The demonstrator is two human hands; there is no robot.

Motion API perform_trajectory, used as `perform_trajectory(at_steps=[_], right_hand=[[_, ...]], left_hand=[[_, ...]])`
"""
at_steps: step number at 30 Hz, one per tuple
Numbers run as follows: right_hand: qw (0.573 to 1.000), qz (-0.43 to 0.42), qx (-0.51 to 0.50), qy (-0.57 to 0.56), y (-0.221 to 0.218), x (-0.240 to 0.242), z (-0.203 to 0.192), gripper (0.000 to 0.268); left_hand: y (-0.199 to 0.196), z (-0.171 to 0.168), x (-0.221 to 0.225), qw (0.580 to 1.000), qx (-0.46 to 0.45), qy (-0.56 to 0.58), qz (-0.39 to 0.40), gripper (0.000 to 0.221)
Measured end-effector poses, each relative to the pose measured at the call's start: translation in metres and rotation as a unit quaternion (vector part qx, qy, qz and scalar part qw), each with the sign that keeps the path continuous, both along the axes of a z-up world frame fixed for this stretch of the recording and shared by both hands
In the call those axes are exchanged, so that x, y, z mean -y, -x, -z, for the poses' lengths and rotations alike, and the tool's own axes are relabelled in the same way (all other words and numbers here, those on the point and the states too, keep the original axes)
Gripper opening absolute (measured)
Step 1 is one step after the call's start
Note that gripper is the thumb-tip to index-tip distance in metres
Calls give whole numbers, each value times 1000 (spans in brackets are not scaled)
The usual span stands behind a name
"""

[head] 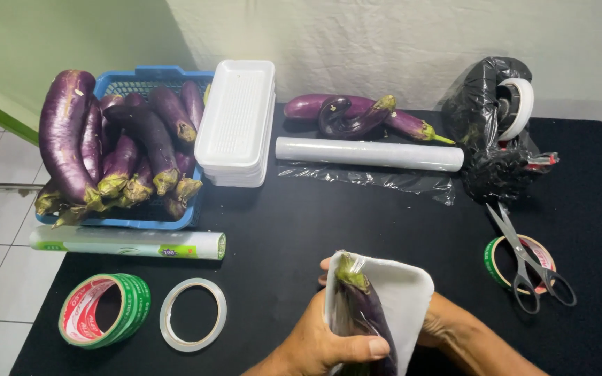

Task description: The person places an eggplant onto a foam tray, wraps the tray and eggplant in plastic film, and secures it with a green adhesive label.

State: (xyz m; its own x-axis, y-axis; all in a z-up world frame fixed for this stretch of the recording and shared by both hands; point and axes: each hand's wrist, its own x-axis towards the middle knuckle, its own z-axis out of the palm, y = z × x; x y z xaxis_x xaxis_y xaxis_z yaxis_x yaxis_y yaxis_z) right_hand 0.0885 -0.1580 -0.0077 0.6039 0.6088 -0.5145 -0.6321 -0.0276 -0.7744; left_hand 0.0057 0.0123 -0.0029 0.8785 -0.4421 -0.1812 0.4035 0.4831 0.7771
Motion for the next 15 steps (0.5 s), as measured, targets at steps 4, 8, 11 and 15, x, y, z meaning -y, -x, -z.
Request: perform_trajectory(at_steps=[4, 8, 11, 15], right_hand=[[997, 16, 69, 24, -11, 9, -3, 48], [987, 132, 92, -13, -14, 8, -12, 45], [972, 211, 97, -24, -1, -2, -20, 60], [936, 243, 222, 128, 11, -12, 13, 57]], left_hand=[[-3, 2, -6, 1000, -16, -20, -8, 85], [-4, 7, -3, 993, -16, -72, -87, 82], [-11, -3, 3, 987, 44, -58, -140, 89], [-10, 26, 0, 960, 51, -210, -179, 123]])
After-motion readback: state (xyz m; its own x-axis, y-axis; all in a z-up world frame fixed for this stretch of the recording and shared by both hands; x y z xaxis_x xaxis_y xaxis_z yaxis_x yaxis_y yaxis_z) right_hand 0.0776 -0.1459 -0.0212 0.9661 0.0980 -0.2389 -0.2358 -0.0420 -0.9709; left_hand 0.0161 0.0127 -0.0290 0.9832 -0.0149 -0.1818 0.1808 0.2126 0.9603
